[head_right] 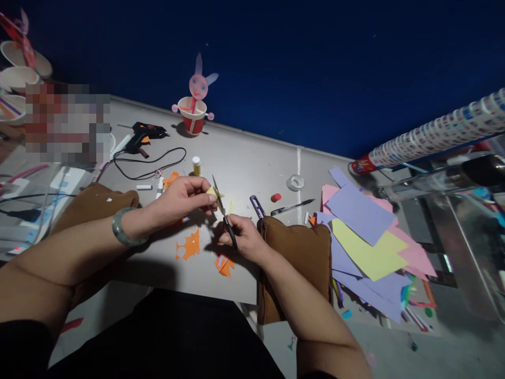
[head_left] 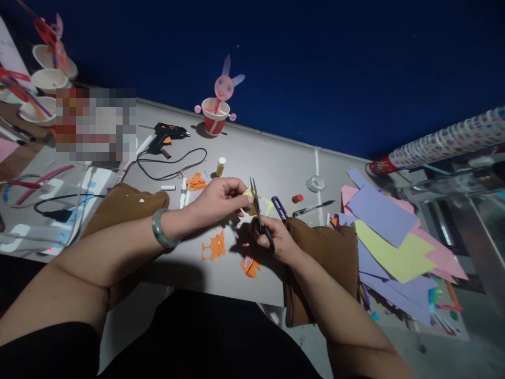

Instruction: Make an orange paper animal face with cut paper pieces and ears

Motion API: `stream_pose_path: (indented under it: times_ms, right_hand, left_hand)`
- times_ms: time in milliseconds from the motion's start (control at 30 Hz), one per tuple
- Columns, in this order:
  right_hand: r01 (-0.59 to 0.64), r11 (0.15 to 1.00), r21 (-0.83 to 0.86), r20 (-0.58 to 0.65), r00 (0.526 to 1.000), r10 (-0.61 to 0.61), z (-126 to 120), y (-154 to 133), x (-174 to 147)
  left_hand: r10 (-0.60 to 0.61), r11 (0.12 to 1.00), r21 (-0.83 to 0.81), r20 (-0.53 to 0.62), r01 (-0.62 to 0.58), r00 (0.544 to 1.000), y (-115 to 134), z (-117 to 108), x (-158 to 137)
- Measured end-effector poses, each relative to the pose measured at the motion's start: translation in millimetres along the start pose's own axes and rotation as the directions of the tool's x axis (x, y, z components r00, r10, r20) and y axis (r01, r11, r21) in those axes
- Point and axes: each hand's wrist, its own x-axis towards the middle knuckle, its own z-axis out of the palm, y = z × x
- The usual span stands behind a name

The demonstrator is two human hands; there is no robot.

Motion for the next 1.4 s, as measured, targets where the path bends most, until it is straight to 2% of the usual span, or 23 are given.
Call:
stream_pose_path:
  times_ms: [833,1100,1400]
  right_hand:
    - [-0.003,0.999,0.037,0.006,1.000,0.003,-0.8,-2.2,0.3]
    - [0.047,0.998,0.052,0.014,0.999,-0.047,-2.0,-0.8,0.5]
    - [0.037,0.998,0.056,0.019,0.999,-0.039,-2.1,-1.9,0.1]
  left_hand:
    - [0.019,0.999,-0.030,-0.006,-0.019,1.000,5.1,-0.1,0.6]
    - [0.019,0.999,-0.038,-0.010,-0.019,1.000,5.9,-0.2,0.6]
    - [0.033,0.999,-0.038,-0.020,-0.034,0.999,8.8,-0.9,0.0]
